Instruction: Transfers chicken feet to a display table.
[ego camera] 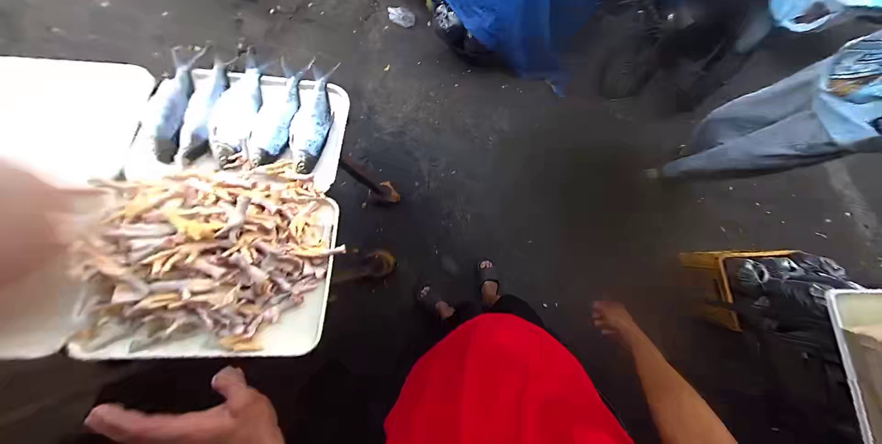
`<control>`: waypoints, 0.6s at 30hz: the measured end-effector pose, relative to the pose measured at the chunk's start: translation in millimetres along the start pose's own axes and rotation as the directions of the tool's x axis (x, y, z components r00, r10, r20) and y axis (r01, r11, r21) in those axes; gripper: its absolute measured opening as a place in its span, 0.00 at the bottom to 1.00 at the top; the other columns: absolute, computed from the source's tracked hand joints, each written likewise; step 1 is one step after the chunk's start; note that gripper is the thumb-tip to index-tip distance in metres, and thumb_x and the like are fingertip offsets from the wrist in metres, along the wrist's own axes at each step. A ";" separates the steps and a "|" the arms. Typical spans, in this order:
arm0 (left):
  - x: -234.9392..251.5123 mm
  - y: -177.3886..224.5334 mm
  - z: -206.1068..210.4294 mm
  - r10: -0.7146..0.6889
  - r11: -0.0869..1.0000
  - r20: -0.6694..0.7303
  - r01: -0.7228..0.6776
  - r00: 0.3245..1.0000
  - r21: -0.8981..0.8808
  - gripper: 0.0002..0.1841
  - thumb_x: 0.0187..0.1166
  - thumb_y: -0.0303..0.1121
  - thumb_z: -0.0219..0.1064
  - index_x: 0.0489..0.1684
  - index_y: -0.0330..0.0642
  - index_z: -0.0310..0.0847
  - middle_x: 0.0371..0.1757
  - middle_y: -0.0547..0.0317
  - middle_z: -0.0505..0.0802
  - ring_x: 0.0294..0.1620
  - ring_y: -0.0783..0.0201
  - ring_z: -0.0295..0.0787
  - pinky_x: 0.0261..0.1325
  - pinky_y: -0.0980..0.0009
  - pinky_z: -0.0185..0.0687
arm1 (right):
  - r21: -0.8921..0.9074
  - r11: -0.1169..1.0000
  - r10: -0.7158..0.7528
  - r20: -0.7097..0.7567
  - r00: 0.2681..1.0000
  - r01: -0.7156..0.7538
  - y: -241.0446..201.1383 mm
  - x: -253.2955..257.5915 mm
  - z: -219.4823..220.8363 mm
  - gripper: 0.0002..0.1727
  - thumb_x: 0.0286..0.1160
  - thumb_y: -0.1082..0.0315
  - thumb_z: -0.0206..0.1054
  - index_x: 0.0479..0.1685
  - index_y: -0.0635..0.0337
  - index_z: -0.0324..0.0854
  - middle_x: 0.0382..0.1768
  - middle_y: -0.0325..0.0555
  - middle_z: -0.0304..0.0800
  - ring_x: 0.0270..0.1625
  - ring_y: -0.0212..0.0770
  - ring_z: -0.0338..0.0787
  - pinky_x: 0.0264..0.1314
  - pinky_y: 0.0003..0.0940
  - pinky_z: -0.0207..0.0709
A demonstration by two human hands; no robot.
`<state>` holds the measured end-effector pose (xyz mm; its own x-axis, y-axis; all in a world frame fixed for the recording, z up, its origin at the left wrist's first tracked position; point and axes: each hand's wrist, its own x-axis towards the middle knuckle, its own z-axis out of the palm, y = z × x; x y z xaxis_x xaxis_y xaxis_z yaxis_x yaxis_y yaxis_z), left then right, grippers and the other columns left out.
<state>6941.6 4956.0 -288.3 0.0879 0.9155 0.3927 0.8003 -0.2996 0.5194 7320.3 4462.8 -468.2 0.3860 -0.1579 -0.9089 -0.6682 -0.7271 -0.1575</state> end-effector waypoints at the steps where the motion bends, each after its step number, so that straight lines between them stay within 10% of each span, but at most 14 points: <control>1: -8.4 2.3 -4.5 -0.003 1.000 0.013 0.002 1.000 0.022 0.49 0.74 0.39 0.69 0.87 0.14 0.41 0.88 0.16 0.53 0.94 0.34 0.45 0.95 0.57 0.41 | -0.007 0.998 0.063 0.000 0.998 -0.063 21.7 3.2 -11.2 0.21 0.94 0.61 0.53 0.75 0.64 0.74 0.64 0.65 0.85 0.57 0.58 0.89 0.58 0.56 0.82; 12: -11.5 73.0 -63.7 -0.025 0.946 -0.004 0.025 1.000 0.322 0.51 0.73 0.42 0.69 0.93 0.27 0.40 0.92 0.26 0.52 0.95 0.40 0.43 0.95 0.58 0.41 | -0.005 0.963 0.270 0.082 0.959 -0.271 97.6 57.2 -63.0 0.22 0.93 0.57 0.54 0.74 0.61 0.74 0.61 0.59 0.86 0.51 0.50 0.89 0.50 0.49 0.81; 18: 51.5 181.6 -89.5 0.026 0.914 -0.118 0.024 0.993 0.405 0.38 0.81 0.41 0.64 0.81 0.17 0.59 0.80 0.22 0.72 0.84 0.41 0.69 0.87 0.59 0.60 | 0.078 0.946 0.306 0.114 0.945 -0.315 132.5 59.2 -74.4 0.21 0.92 0.58 0.55 0.75 0.60 0.73 0.61 0.59 0.86 0.52 0.51 0.88 0.50 0.49 0.81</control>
<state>7038.4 4924.7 -105.9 0.0379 0.8693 0.4928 0.9738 -0.1429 0.1772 7301.8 4307.4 -514.1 0.0877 -0.2951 -0.9514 -0.8036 -0.5854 0.1075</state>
